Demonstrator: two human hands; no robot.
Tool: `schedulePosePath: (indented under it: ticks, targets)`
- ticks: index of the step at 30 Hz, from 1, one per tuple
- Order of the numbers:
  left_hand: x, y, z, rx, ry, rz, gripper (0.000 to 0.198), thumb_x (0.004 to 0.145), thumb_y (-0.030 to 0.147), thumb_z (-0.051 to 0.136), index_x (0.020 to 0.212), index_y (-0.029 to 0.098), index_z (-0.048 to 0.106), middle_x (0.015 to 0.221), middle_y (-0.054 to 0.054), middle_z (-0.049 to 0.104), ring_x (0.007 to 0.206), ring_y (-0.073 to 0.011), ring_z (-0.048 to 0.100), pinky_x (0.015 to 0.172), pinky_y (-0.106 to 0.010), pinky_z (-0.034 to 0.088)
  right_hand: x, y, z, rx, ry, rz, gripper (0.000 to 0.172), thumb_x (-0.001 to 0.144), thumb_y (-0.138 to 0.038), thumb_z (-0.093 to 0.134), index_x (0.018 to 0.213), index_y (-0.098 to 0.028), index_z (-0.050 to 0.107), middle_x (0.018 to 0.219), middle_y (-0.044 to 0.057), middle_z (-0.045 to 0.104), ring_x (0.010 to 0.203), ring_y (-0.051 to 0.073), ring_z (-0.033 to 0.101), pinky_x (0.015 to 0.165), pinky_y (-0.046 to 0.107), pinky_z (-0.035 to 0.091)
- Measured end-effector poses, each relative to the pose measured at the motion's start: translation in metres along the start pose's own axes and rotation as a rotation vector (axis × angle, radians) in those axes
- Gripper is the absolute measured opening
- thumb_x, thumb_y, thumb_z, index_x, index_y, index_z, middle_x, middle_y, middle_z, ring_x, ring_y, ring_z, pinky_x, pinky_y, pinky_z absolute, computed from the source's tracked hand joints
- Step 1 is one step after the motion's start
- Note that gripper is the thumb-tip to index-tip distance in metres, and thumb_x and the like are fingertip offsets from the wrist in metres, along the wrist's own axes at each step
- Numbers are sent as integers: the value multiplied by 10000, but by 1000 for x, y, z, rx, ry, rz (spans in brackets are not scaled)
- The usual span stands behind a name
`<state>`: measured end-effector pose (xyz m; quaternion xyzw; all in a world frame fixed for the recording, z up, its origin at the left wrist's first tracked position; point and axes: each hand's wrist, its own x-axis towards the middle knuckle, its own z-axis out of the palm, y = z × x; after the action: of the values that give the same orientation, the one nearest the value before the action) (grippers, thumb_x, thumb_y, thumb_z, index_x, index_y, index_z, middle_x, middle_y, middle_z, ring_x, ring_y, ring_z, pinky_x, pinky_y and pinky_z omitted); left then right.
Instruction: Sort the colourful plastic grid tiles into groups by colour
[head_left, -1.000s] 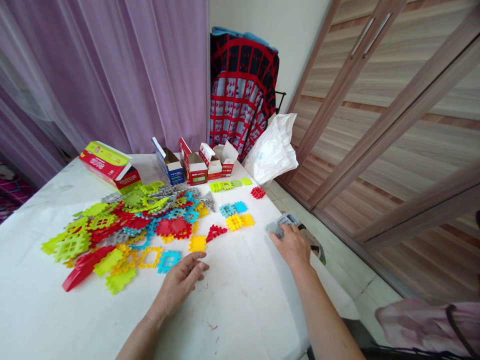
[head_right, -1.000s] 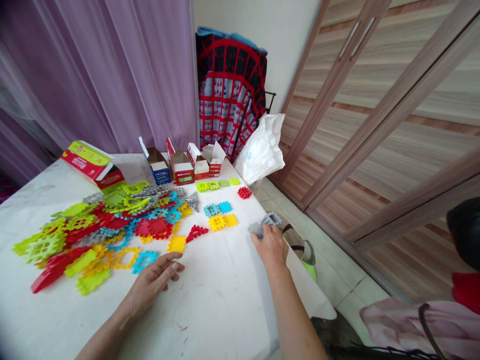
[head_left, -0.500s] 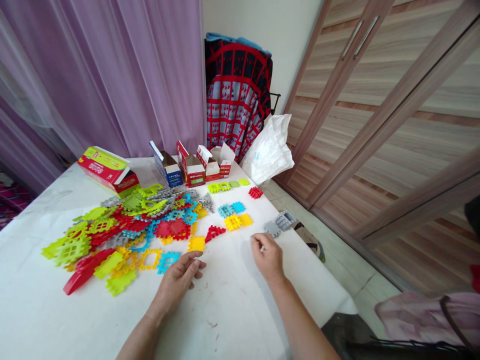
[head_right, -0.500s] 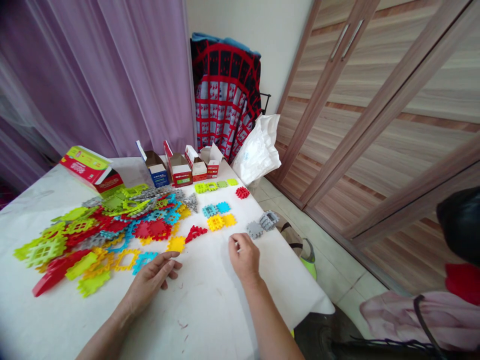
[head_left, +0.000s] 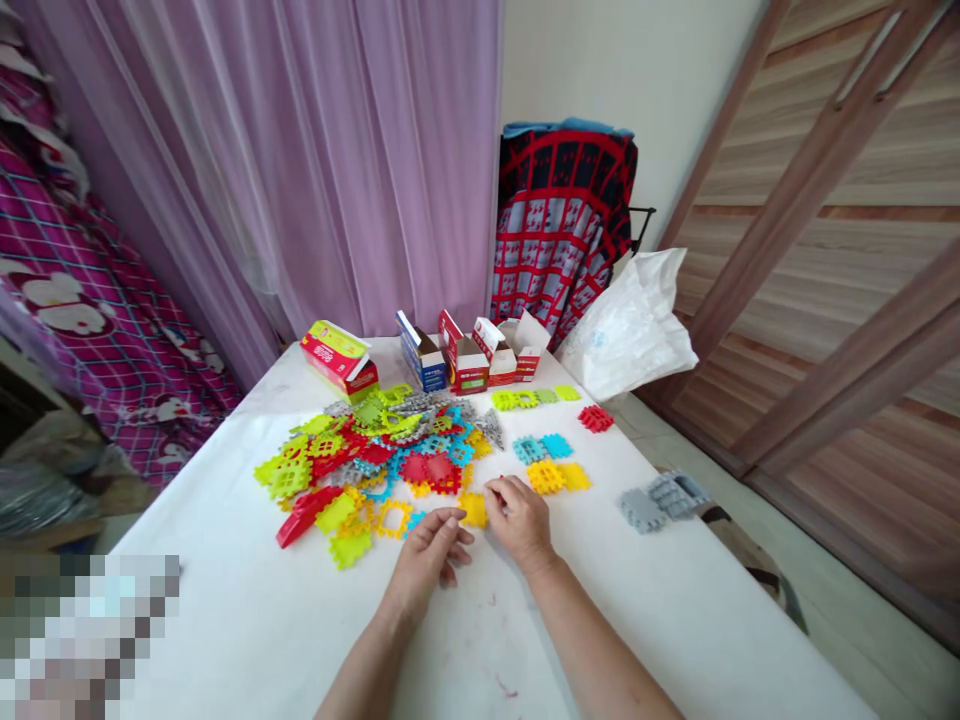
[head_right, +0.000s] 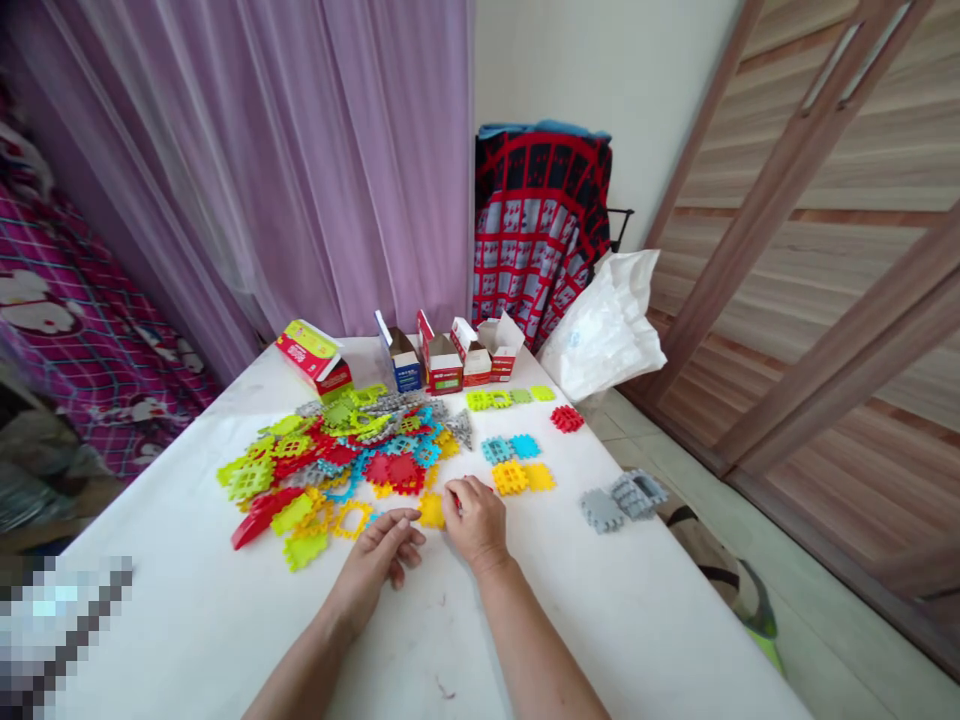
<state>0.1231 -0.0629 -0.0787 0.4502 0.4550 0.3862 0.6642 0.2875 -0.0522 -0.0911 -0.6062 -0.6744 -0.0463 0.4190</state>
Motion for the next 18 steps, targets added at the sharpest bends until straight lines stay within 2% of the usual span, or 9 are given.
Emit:
schedulePosePath:
  ticks: [6,9,11,13,15,16,18]
  targets:
    - [3,-8,1,-18,-36,-14,572,647,651,663,955,175,588,719,-11,648,498,-97,567,346,-162,341,-7,11,5,26,-34,61,242,909,-247,438,795,-196,645,712,24,627,659,146,578,674,240,423]
    - [1,-11,1,40,-14,27,515,708,616,628,973,175,598,747,-31,661,531,-115,584,359,-172,365,-7,10,6,-15,-66,24,244,917,-234,434,798,-197,644,725,26,631,682,153,579,676,248,410]
    - [-1,-9,0,174,34,182,396,779,531,595,962,181,624,794,-52,679,624,-141,621,441,-205,447,-5,6,5,-49,-79,-50,251,923,-220,431,795,-197,646,742,33,640,721,164,577,701,263,401]
    - [-2,-3,1,392,88,440,252,841,399,558,948,195,661,872,-70,692,782,-173,645,634,-276,530,-4,0,4,-59,-103,-132,236,923,-224,448,815,-198,657,779,42,656,766,178,569,736,286,396]
    - [-1,8,2,617,136,669,202,868,279,527,978,219,685,976,-78,691,931,-194,629,830,-344,515,-5,-7,5,-48,-144,-202,196,912,-243,481,895,-203,672,878,55,678,870,204,568,806,323,394]
    - [1,14,3,712,149,731,217,872,240,518,1006,230,688,1019,-80,685,975,-201,618,882,-363,495,-6,-10,8,-38,-164,-232,191,907,-248,495,955,-206,675,953,63,684,951,220,562,860,348,386]
    - [4,25,6,873,130,759,241,877,206,513,1041,244,686,1053,-75,682,1000,-207,608,907,-372,480,-10,-15,15,-16,-185,-280,239,899,-244,509,1083,-208,659,1097,75,672,1116,239,519,981,396,338]
